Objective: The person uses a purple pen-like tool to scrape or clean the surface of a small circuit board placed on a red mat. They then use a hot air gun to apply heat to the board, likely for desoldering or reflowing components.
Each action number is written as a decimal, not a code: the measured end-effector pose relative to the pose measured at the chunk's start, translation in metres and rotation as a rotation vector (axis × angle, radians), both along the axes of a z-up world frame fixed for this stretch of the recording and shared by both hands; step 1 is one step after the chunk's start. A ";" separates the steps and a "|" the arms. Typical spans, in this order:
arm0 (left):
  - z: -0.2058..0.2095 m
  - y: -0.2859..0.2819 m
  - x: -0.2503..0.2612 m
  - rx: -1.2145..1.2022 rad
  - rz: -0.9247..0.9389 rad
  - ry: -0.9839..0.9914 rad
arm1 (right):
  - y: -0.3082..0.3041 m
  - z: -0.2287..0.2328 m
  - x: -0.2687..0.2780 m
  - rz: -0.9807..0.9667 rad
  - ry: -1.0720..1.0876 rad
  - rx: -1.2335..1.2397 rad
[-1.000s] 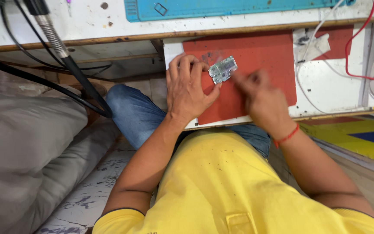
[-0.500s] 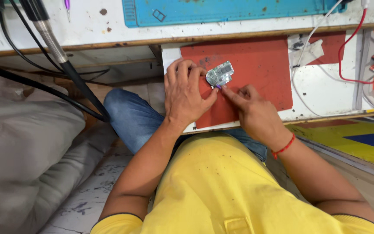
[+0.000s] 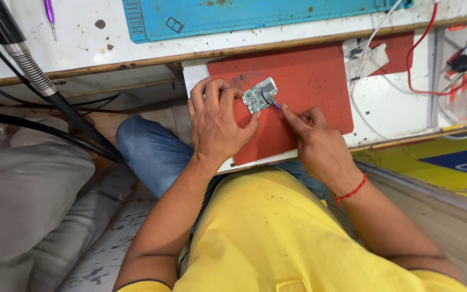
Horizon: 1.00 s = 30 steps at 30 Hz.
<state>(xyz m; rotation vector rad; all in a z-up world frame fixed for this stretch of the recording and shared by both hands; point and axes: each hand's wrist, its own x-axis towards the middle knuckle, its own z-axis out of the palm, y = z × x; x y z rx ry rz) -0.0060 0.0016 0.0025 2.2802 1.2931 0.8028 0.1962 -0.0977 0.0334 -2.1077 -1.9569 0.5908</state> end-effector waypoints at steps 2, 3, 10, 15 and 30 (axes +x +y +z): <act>0.000 0.002 0.001 -0.003 0.010 0.005 | 0.006 0.000 0.000 -0.026 0.032 0.086; 0.001 0.001 0.000 -0.007 0.018 0.012 | 0.009 -0.001 -0.001 -0.037 0.053 0.127; 0.007 0.002 0.001 -0.020 0.010 0.030 | 0.016 0.000 -0.005 -0.063 0.033 0.043; 0.002 0.002 0.002 -0.009 0.007 0.015 | 0.006 -0.007 0.004 -0.051 0.022 0.076; -0.002 -0.001 -0.002 0.002 0.000 0.015 | 0.006 -0.001 0.003 0.216 -0.021 0.039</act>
